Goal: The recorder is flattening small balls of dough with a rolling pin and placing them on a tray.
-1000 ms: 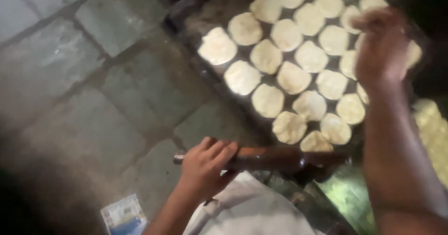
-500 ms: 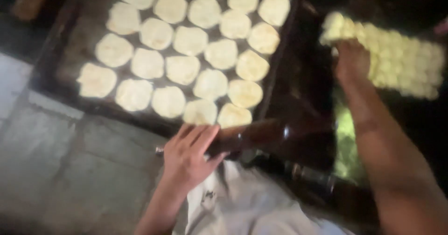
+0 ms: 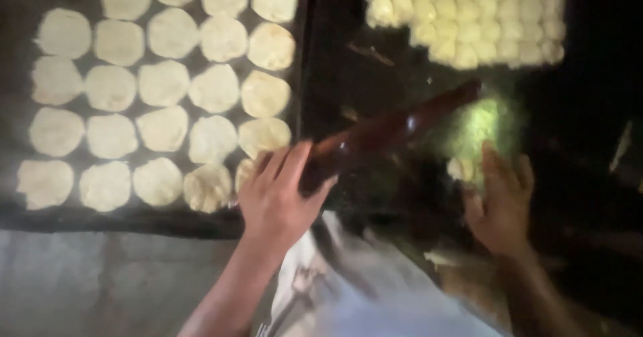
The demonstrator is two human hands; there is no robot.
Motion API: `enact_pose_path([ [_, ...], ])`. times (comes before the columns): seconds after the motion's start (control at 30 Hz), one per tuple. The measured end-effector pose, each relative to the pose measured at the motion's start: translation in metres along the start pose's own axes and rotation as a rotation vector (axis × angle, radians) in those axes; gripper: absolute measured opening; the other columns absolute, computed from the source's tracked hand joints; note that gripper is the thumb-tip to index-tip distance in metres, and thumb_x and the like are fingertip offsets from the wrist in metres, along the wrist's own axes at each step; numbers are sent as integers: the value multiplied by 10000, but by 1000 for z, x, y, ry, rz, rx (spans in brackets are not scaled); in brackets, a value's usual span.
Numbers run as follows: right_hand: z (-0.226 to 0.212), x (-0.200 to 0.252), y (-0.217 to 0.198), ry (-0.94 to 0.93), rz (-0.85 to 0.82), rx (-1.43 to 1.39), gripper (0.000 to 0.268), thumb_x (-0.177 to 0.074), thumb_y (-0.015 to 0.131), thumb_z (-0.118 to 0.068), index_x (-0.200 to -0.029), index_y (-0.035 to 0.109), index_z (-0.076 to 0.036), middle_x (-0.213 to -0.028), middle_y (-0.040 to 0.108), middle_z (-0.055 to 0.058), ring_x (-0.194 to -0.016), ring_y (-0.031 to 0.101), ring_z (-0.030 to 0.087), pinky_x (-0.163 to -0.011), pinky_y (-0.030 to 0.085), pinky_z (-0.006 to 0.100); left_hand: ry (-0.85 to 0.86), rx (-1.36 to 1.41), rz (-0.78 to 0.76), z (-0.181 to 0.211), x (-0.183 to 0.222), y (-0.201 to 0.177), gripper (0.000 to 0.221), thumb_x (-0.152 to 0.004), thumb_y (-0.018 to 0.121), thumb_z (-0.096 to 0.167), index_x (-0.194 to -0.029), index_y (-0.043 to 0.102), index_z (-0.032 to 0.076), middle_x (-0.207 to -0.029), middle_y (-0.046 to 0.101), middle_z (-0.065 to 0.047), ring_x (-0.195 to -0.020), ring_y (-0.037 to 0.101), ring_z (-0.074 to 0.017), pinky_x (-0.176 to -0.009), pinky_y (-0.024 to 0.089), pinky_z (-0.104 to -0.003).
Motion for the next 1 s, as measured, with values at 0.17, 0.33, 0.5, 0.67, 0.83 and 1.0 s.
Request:
enact_pose_path([
  [0.17, -18, 18, 25, -127, -295, 297, 765, -874, 605, -435, -1475, 448, 12, -1492, 548, 306, -1382, 441, 455, -1154, 218, 624, 108, -145, -156, 33, -33, 62, 610, -771, 855, 352, -1294, 657, 110, -1159, 685, -57, -1063, 632, -313, -871, 558, -431],
  [0.33, 67, 49, -21, 704, -277, -504, 436, -1004, 577, -363, -1400, 640, -192, -1278, 731, 94, -1151, 689, 300, -1029, 525, 520, 237, -249, -515, 56, -35, 138, 646, -813, 752, 476, -1349, 600, 150, -1261, 630, -33, -1162, 576, -275, -849, 556, -427],
  [0.5, 97, 11, -51, 40, 296, 319, 144, -1055, 576, -182, -1034, 658, -65, -1014, 681, 229, -967, 655, 432, -862, 516, 560, 356, -218, -826, 80, -48, 189, 648, -846, 645, 571, -1343, 572, 161, -1345, 563, -56, -1240, 538, -287, -870, 566, -452],
  [0.67, 135, -25, -32, 322, 185, -171, 199, -1203, 513, -194, -1189, 639, -39, -980, 689, 187, -867, 700, 341, -783, 556, 449, 103, -204, -897, 62, -58, 205, 571, -1052, 480, 579, -1425, 529, 149, -1478, 491, -142, -1084, 613, -389, -842, 577, -502],
  [0.83, 115, 50, -6, 307, 118, 96, 151, -1116, 563, -180, -1139, 685, -95, -1024, 731, 162, -945, 699, 358, -872, 523, 511, 346, -231, -832, 61, -23, 203, 673, -874, 600, 574, -1398, 533, 158, -1417, 537, -93, -1256, 542, -339, -807, 575, -464],
  [1.0, 87, 4, -10, 436, -230, -119, 215, -1094, 582, -275, -1200, 701, -131, -1139, 716, 162, -1040, 685, 369, -890, 538, 466, 468, -302, -834, 62, -3, 155, 580, -871, 676, 340, -1418, 541, 205, -1284, 599, 3, -1210, 565, -241, -900, 540, -428],
])
Point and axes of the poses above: each hand's wrist, its own x-axis away from the middle knuckle, its own y-axis out of the palm, z = x × y, the point moved 6 cm from there along -x, towards the middle knuckle
